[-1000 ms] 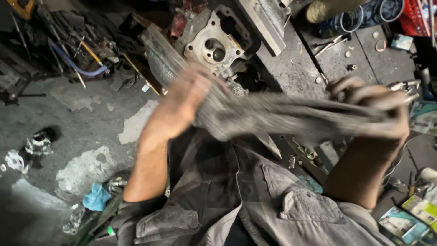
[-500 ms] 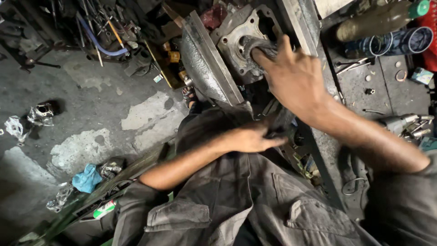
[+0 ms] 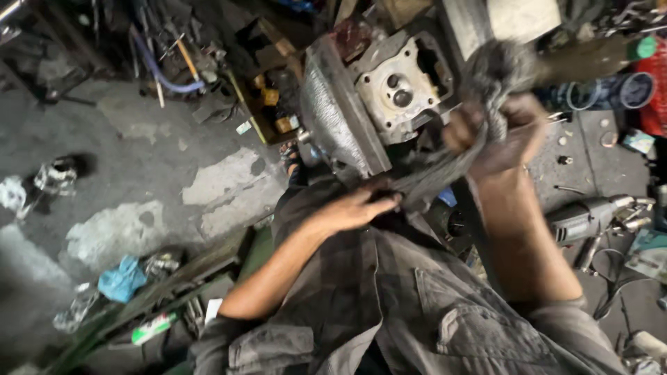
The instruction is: The person works on a motorcycle engine cylinder head clamped in a bench vise. They handle a long metal tool and a syringe-like applicator, wipe parts with a rag, and use their hands to press and fit components into the cylinder head, then reach below the bench for items while continuing to work on the clamped head.
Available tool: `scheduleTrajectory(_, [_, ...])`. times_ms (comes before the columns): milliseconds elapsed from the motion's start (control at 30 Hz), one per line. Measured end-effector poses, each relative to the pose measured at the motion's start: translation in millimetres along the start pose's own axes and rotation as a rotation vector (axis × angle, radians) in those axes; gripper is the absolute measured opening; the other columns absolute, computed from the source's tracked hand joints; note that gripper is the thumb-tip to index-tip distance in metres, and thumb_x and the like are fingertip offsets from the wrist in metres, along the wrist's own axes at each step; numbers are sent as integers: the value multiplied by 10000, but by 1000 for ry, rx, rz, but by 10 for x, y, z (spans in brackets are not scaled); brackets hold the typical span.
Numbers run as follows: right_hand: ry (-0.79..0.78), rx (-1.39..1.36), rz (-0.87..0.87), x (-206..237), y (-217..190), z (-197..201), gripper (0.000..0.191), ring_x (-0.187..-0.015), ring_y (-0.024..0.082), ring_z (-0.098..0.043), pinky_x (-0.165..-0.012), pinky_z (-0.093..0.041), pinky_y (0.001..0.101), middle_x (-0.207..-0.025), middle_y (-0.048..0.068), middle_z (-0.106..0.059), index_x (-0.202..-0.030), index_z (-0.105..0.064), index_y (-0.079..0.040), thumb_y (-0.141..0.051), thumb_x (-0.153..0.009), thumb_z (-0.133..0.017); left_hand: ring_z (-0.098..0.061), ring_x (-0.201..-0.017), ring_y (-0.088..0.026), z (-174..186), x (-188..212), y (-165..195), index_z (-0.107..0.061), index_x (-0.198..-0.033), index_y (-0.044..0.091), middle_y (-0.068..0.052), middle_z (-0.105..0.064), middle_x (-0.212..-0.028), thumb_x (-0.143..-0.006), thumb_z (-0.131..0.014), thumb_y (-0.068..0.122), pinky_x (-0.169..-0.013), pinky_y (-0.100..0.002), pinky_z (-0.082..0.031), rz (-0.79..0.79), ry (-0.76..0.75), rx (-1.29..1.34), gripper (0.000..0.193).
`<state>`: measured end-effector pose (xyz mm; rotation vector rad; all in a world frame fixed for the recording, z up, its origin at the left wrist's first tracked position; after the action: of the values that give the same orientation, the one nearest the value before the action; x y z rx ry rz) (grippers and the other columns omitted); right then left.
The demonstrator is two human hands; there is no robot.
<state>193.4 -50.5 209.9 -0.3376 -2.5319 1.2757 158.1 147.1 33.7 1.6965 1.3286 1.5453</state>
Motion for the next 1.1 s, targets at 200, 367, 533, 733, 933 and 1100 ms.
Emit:
scheduleTrajectory(200, [-416, 2122, -310, -87, 311, -99, 370, -719, 205, -629, -569, -517, 317, -1031, 115, -676, -1274, -581, -30, -111, -919, -515, -449, -1421, -325, -100, -337, -497, -505, -1485, 67, -189, -515, -1512, -887, -523, 735, -1167, -399, -334, 212, -93, -142, 897])
scheduleTrajectory(367, [-152, 1489, -610, -202, 906, 302, 509, -826, 236, -674, -635, -548, 338, -1160, 145, -691, -1377, -554, -43, -72, -870, -526, -438, -1413, -314, -138, -742, -743, -505, -1499, 82, -170, -506, -1517, -887, -574, 715, -1171, -407, -340, 36, -74, -294, 884])
scheduleTrajectory(533, [64, 70, -396, 636, 763, 757, 655, -1043, 312, -684, -871, -528, 399, -1280, 221, -687, -1439, -534, 28, -53, -792, -601, -476, -1389, -283, 27, -930, -842, -509, -1481, 58, -143, -532, -1495, -914, -608, 550, -1159, -401, -382, 38, -146, 1, 757])
scheduleTrajectory(733, [147, 1235, 10, 1638, 1131, 1334, 803, -1305, 438, -514, -1103, -387, 445, -1411, 330, -527, -1421, -490, 87, 43, -669, -769, -467, -1411, -249, -350, -747, -419, -468, -1509, 32, -119, -516, -1511, -987, -615, 381, -1184, -392, -381, -109, -298, 378, 645])
scheduleTrajectory(933, [433, 1095, -375, 2132, 605, 1846, 566, -1060, 187, -680, -948, -525, 347, -1208, 117, -733, -1298, -650, 27, -81, -766, -811, -493, -1408, -215, -891, -785, -318, -493, -1510, -12, -88, -537, -1503, -1069, -608, 232, -1176, -376, -415, -125, -566, 431, 517])
scheduleTrajectory(1100, [748, 1380, -742, 3314, -705, 2850, 581, -1036, 225, -671, -906, -528, 367, -1216, 146, -731, -1362, -646, -11, -139, -806, -758, -716, -1070, -226, -204, -1108, -891, -680, -1282, -60, -82, -745, -1224, -1025, -644, 311, -914, -345, -569, 25, 285, 472, 452])
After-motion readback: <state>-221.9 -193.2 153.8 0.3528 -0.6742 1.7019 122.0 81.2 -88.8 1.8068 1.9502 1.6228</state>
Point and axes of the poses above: each hand's wrist, its own x-axis away from the middle knuckle, its own z-axis out of the back of the hand, y = z × x, the point moved 7 cm from there along -x, towards the middle knuckle
